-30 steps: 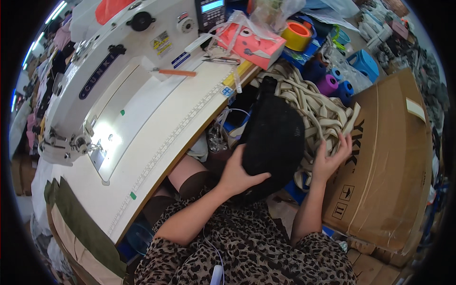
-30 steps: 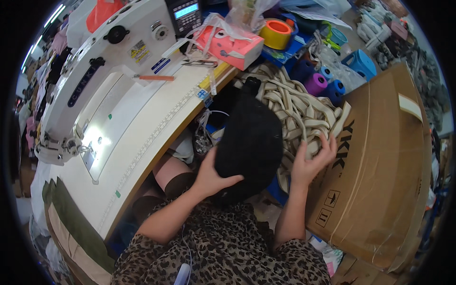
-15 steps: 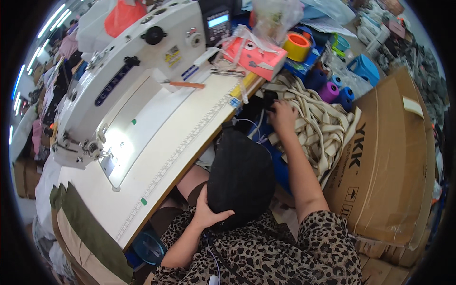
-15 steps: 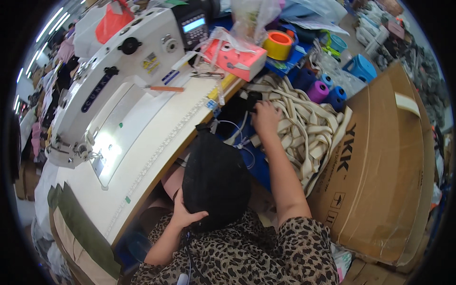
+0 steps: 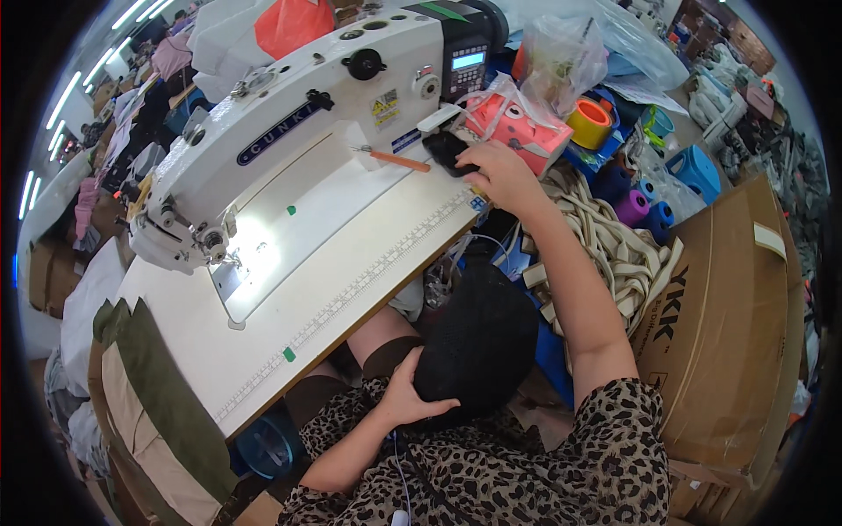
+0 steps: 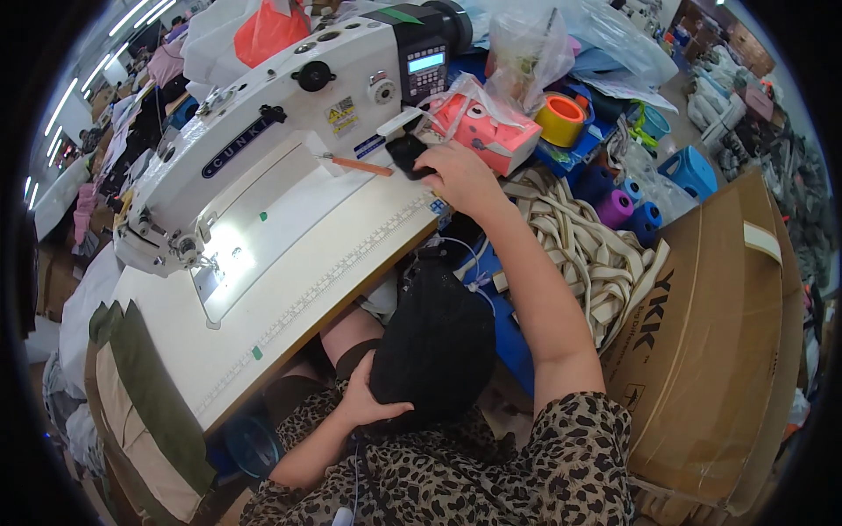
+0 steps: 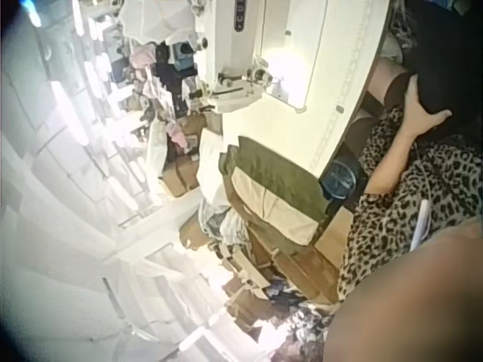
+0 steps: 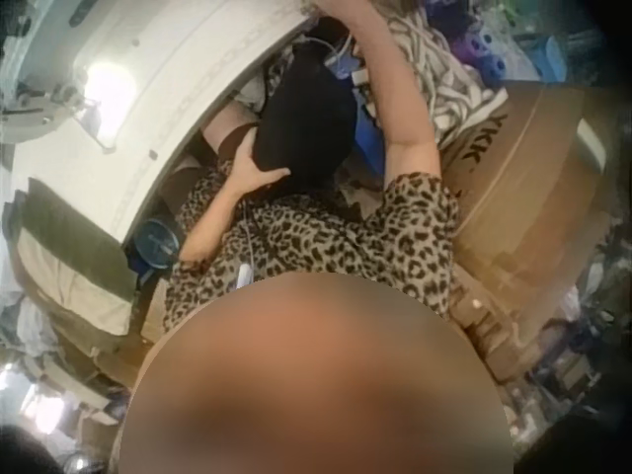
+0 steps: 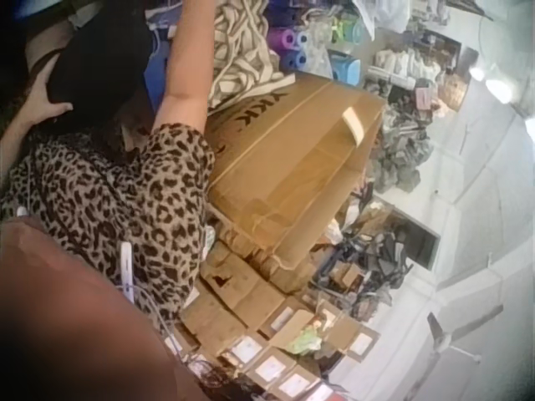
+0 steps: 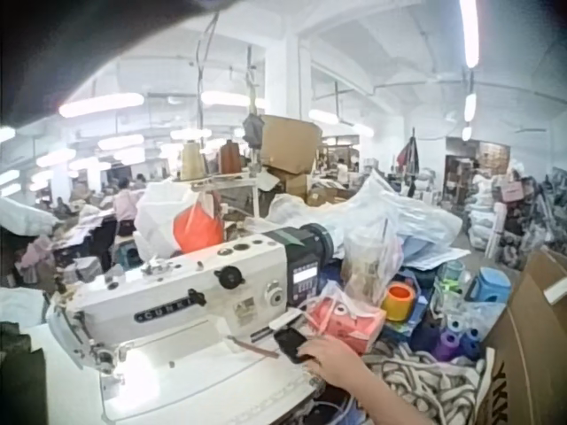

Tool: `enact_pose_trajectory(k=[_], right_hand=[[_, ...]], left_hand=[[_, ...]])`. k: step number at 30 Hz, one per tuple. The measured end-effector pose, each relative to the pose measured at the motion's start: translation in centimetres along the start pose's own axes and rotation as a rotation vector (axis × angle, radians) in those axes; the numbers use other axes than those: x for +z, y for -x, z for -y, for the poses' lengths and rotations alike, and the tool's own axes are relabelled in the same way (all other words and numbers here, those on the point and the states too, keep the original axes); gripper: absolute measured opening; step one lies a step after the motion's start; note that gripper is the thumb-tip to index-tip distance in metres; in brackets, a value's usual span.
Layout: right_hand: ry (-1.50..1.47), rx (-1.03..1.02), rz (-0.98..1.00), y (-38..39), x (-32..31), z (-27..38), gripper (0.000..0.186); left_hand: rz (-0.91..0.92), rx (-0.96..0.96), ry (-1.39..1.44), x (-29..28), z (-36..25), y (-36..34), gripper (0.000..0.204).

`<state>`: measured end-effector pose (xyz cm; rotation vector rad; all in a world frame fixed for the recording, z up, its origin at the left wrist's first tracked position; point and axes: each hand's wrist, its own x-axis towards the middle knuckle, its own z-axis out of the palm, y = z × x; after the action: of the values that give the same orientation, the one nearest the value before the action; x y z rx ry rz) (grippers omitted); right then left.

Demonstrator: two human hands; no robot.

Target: Sewing handles onto fabric bags using a industrial sewing machine.

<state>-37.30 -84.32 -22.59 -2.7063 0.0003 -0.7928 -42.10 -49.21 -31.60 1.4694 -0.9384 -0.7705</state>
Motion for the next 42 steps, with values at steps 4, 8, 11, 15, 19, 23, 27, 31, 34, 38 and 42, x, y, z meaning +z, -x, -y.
enact_pose_trajectory(k=[4, 8, 11, 15, 19, 23, 27, 31, 34, 38, 42], right_hand=[[0.291, 0.049, -0.172, 1.4, 0.4, -0.7, 0.035], [-0.250, 0.297, -0.313, 8.6, -1.0, 1.9, 0.034], [-0.884, 0.569, -0.409, 16.1, -0.2, 4.5, 0.036], [-1.353, 0.845, -0.409, 24.2, 3.7, 8.0, 0.055], [-1.466, 1.230, -0.514, 30.1, 4.2, 10.8, 0.057], [-1.560, 0.909, -0.375, 31.8, 3.9, 10.1, 0.066], [-1.564, 0.894, -0.190, 30.2, 5.9, 10.2, 0.072], [-1.606, 0.817, -0.018, 27.8, 7.3, 11.1, 0.079], [-1.626, 0.760, 0.103, 27.4, 7.4, 12.1, 0.085], [-1.660, 0.664, 0.295, 27.0, 6.9, 14.1, 0.093], [-1.695, 0.473, 0.625, 24.5, 6.7, 18.8, 0.100]], left_hand=[[-0.033, 0.010, 0.031, -0.1, 0.3, 0.0, 0.079], [-0.068, 0.002, 0.038, -0.2, 0.5, -0.1, 0.080], [-0.116, 0.018, 0.049, -0.2, 0.2, -0.3, 0.079], [-0.083, 0.027, 0.024, 0.7, -0.2, -0.9, 0.079], [-0.030, 0.133, -0.107, 3.4, -0.8, -1.9, 0.079], [0.001, 0.188, -0.094, 6.0, -1.1, -1.8, 0.078], [-0.075, 0.153, -0.041, 6.8, -1.8, -0.4, 0.078], [-0.130, 0.266, -0.006, 5.0, -3.8, 1.5, 0.085], [-0.314, 0.475, 0.010, 2.9, -6.2, 4.3, 0.084], [-0.632, 0.656, 0.008, 0.0, -9.9, 8.8, 0.085], [-1.044, 0.666, -0.123, -2.6, -13.1, 13.3, 0.084]])
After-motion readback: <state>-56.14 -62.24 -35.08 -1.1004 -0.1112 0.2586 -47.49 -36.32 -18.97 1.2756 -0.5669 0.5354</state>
